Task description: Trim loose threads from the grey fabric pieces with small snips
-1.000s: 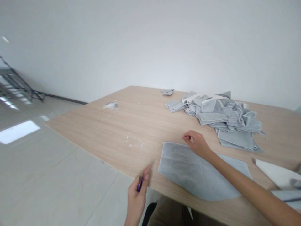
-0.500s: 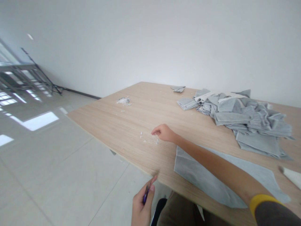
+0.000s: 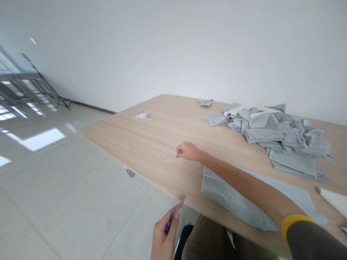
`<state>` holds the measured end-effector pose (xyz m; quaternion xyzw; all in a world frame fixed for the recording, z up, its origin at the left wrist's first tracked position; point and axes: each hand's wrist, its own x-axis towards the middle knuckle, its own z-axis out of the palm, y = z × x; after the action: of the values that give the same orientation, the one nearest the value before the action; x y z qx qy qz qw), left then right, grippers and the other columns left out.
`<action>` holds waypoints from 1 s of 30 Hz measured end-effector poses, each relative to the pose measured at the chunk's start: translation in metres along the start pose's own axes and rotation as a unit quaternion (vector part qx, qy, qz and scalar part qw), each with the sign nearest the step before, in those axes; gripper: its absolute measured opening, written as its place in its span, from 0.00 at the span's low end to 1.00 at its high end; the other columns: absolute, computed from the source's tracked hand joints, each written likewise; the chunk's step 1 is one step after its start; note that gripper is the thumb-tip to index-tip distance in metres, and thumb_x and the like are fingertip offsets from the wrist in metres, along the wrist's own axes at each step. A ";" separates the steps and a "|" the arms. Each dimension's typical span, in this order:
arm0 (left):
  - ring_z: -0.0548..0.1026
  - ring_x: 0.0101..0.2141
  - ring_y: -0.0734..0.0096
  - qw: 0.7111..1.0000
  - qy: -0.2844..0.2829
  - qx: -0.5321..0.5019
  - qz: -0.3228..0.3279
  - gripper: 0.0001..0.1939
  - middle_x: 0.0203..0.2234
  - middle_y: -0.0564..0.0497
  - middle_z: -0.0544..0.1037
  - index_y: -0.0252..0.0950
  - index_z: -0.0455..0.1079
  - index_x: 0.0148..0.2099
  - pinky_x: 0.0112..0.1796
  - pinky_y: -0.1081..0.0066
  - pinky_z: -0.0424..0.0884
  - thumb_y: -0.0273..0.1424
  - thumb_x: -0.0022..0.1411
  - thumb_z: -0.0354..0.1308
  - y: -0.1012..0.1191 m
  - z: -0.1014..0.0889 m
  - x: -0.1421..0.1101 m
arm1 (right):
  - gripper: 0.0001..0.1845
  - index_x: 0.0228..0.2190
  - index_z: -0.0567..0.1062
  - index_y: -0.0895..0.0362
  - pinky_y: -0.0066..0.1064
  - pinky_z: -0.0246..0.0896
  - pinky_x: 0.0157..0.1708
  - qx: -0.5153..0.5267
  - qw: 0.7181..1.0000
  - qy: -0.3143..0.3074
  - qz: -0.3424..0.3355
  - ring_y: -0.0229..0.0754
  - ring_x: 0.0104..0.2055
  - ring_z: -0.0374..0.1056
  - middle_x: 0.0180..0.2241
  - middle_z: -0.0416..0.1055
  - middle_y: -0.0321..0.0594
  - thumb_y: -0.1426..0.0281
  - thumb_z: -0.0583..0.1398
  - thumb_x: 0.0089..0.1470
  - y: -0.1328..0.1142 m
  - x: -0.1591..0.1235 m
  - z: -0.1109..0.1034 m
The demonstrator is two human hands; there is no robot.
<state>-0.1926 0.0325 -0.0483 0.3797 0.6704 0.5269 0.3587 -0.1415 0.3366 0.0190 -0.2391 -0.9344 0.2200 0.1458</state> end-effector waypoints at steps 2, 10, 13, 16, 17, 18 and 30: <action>0.80 0.35 0.55 1.000 0.014 -0.001 -0.004 0.28 0.19 0.50 0.77 0.39 0.80 0.51 0.39 0.61 0.78 0.53 0.60 0.57 0.001 -0.001 -0.003 | 0.06 0.26 0.82 0.59 0.25 0.59 0.32 0.006 0.999 -0.025 -0.019 0.37 0.30 0.73 0.27 0.80 0.40 0.79 0.65 0.49 -0.002 0.002 0.001; 0.80 0.33 0.55 1.000 0.022 -0.009 0.008 0.29 0.18 0.50 0.76 0.37 0.82 0.48 0.37 0.62 0.78 0.55 0.57 0.59 0.001 -0.007 -0.001 | 0.21 0.28 0.83 0.59 0.24 0.63 0.35 0.024 0.997 -0.047 -0.054 0.37 0.32 0.74 0.29 0.82 0.38 0.90 0.56 0.42 -0.003 -0.001 -0.008; 0.80 0.33 0.55 1.000 0.025 -0.008 0.008 0.29 0.18 0.50 0.76 0.37 0.82 0.48 0.38 0.62 0.78 0.54 0.58 0.59 0.003 -0.009 -0.002 | 0.23 0.31 0.84 0.59 0.25 0.64 0.36 0.023 0.999 -0.016 -0.046 0.37 0.33 0.75 0.31 0.82 0.39 0.90 0.54 0.41 -0.008 -0.007 -0.019; 0.80 0.34 0.55 1.000 0.023 -0.006 0.004 0.28 0.18 0.50 0.76 0.37 0.81 0.48 0.37 0.62 0.78 0.53 0.58 0.60 0.008 -0.011 -0.005 | 0.19 0.34 0.83 0.60 0.26 0.65 0.39 0.020 0.999 0.036 -0.031 0.39 0.35 0.76 0.34 0.82 0.43 0.85 0.56 0.48 -0.015 -0.023 -0.038; 0.80 0.34 0.55 1.000 0.022 -0.006 0.003 0.28 0.19 0.50 0.76 0.37 0.81 0.48 0.37 0.62 0.78 0.53 0.58 0.60 0.009 -0.011 -0.006 | 0.16 0.34 0.83 0.61 0.27 0.65 0.39 0.019 0.998 0.052 -0.025 0.39 0.35 0.76 0.35 0.82 0.44 0.83 0.57 0.50 -0.018 -0.032 -0.046; 0.80 0.34 0.55 1.000 0.022 -0.008 0.003 0.28 0.19 0.50 0.76 0.37 0.82 0.48 0.37 0.62 0.78 0.53 0.58 0.60 0.011 -0.011 -0.007 | 0.13 0.35 0.83 0.61 0.27 0.66 0.38 0.018 0.997 0.067 -0.019 0.40 0.34 0.76 0.34 0.82 0.44 0.80 0.59 0.53 -0.021 -0.044 -0.056; 0.80 0.39 0.52 0.998 -0.065 -0.018 0.016 0.33 0.22 0.50 0.79 0.37 0.80 0.51 0.40 0.62 0.79 0.56 0.55 0.61 0.012 0.017 -0.016 | 0.34 0.60 0.69 0.53 0.39 0.74 0.49 0.025 0.978 0.130 0.161 0.42 0.46 0.78 0.48 0.79 0.43 0.81 0.48 0.54 -0.027 -0.322 -0.148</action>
<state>-0.1693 0.0276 -0.0381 0.4174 0.6295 0.5191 0.4000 0.1758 0.2012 0.1053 -0.4092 -0.8510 0.2308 0.2346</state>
